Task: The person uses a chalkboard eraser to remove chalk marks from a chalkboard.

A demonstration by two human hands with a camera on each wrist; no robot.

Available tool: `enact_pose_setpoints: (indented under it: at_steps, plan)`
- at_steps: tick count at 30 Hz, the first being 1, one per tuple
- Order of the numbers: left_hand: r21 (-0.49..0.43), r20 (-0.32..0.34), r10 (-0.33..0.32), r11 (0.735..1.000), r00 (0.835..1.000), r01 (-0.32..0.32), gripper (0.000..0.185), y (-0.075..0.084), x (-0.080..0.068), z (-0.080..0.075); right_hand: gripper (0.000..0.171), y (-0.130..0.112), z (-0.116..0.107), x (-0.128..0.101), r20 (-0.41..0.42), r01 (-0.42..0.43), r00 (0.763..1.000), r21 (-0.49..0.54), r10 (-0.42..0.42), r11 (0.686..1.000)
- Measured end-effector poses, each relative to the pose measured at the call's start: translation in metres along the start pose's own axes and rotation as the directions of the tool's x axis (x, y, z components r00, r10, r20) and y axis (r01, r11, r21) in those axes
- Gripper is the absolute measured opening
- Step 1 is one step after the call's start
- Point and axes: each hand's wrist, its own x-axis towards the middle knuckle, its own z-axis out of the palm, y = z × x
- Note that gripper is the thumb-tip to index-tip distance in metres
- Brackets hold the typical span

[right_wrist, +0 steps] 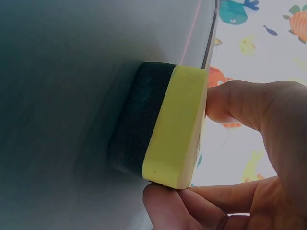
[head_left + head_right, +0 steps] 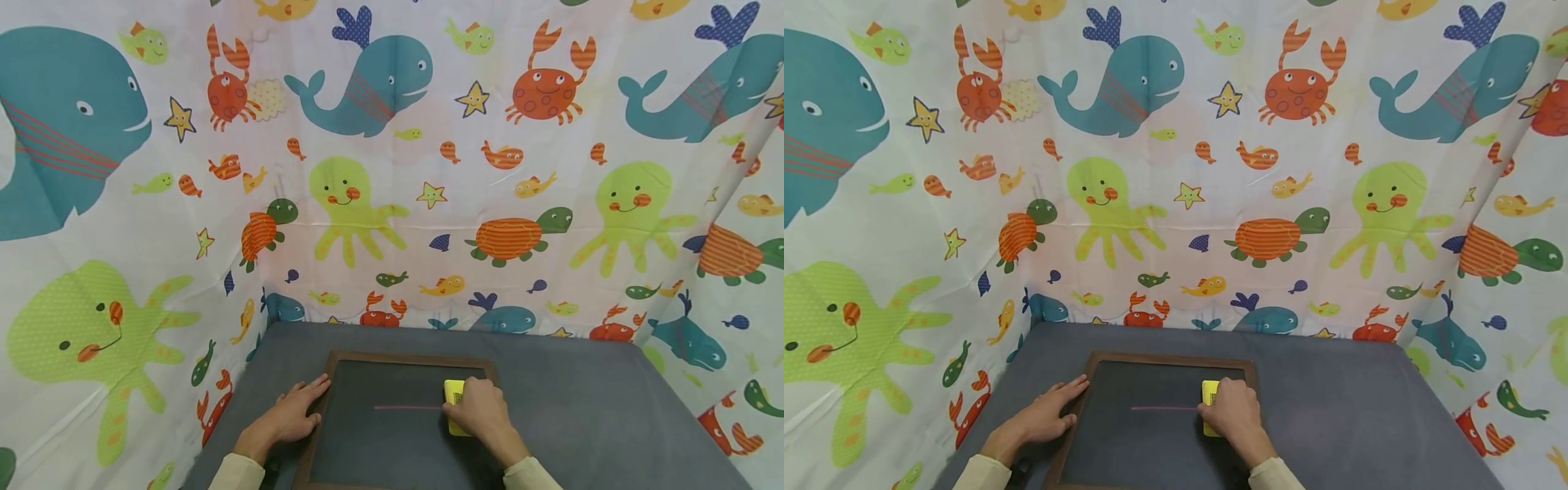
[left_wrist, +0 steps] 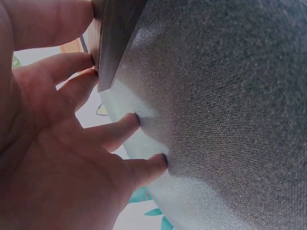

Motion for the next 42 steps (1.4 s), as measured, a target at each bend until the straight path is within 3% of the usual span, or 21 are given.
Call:
enact_pose_setpoints:
  at_steps: [6,21,32,42]
  plan:
    - [0.003,0.002,0.007,1.000,1.000,-0.007,0.070,-0.002,0.001,0.000,0.046,-0.023,0.008,0.001,-0.016,0.051,0.999,0.009,-0.051,0.999]
    - [-0.004,0.001,0.013,1.000,1.000,-0.013,0.070,0.003,-0.002,-0.001,0.042,-0.086,0.031,0.007,0.038,0.099,0.994,0.076,-0.102,0.992]
    - [0.017,0.001,-0.004,1.000,1.000,0.004,0.070,0.001,0.000,0.000,0.049,-0.129,0.046,0.011,0.072,0.110,0.990,0.109,-0.118,0.988]
    - [0.029,0.007,-0.017,0.999,1.000,0.017,0.071,0.000,0.003,0.001,0.054,-0.147,0.049,0.012,0.096,0.128,0.985,0.126,-0.140,0.984]
